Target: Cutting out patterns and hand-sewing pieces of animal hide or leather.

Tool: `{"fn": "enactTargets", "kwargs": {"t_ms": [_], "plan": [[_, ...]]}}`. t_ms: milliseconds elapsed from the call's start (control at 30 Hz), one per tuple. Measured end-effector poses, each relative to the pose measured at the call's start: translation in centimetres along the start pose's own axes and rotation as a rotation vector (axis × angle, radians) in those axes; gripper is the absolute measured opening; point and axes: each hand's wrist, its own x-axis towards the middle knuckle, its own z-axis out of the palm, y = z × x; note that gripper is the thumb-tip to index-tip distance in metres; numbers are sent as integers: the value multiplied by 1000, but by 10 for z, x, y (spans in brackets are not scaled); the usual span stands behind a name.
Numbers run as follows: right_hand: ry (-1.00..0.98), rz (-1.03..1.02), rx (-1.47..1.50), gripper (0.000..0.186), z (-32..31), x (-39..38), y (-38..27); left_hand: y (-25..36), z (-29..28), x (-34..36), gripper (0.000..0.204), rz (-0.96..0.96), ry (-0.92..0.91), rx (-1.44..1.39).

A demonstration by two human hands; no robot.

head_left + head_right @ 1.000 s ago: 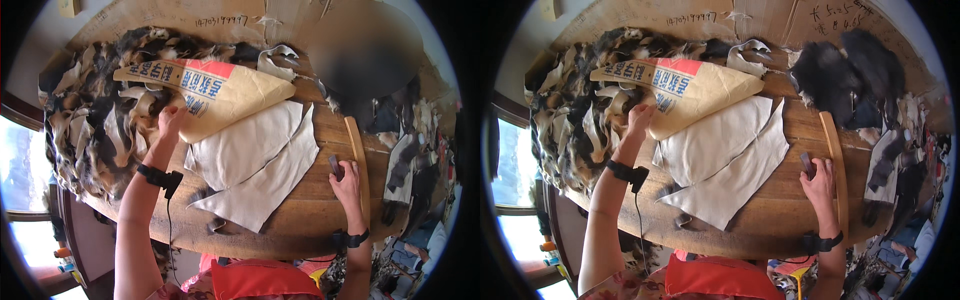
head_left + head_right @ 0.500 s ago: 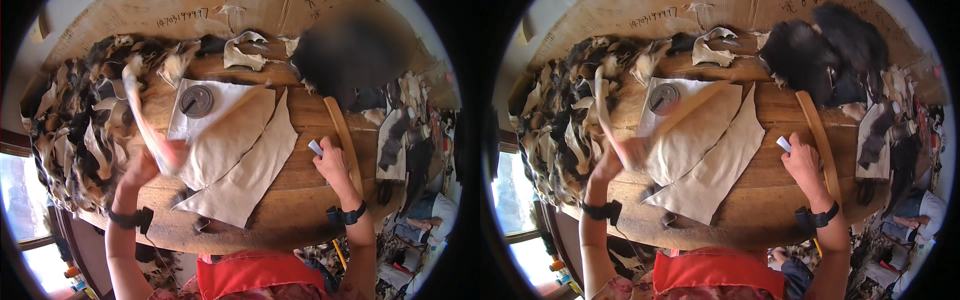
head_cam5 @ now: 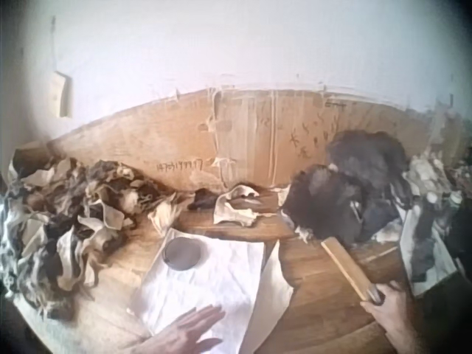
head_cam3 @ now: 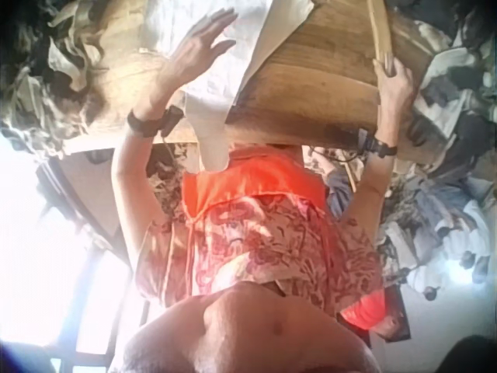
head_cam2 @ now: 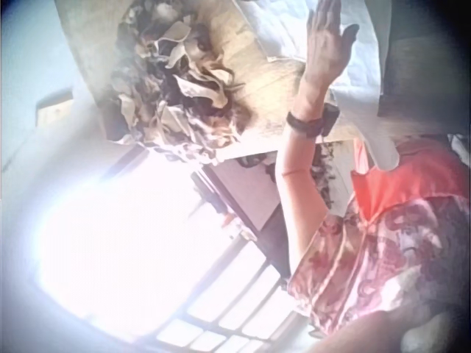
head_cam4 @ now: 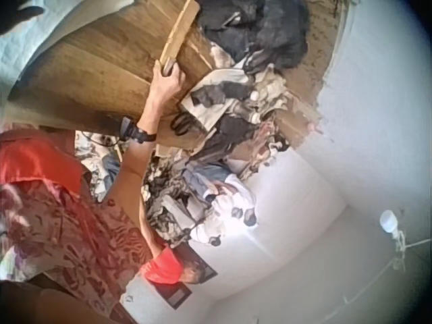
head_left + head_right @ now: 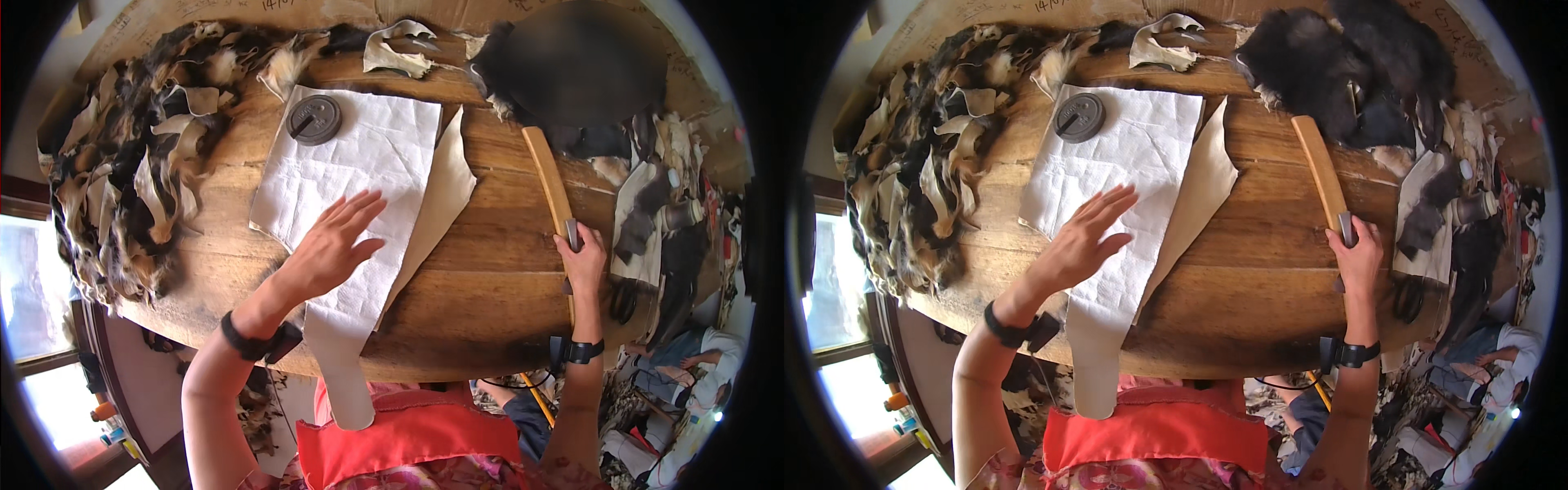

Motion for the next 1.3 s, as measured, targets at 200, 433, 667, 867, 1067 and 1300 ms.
{"fn": "enactTargets", "kwargs": {"t_ms": [200,433,667,867,1067,1300], "plan": [[154,-116,127,44,1,-3,-8,-25,40,-3,77,96,26,337],[-203,-416,335,46,27,1,-161,-18,58,-70,82,116,-105,371],[-281,-320,336,44,78,-2,-178,8,48,-130,71,164,-181,105],[-679,648,1892,34,64,-14,-225,-27,26,-155,21,-114,258,-274],[-578,173,1345,47,120,-101,-316,-69,21,-132,23,-297,434,17],[-335,-251,974,36,139,-145,-330,-78,18,-124,11,-315,360,16]]}}
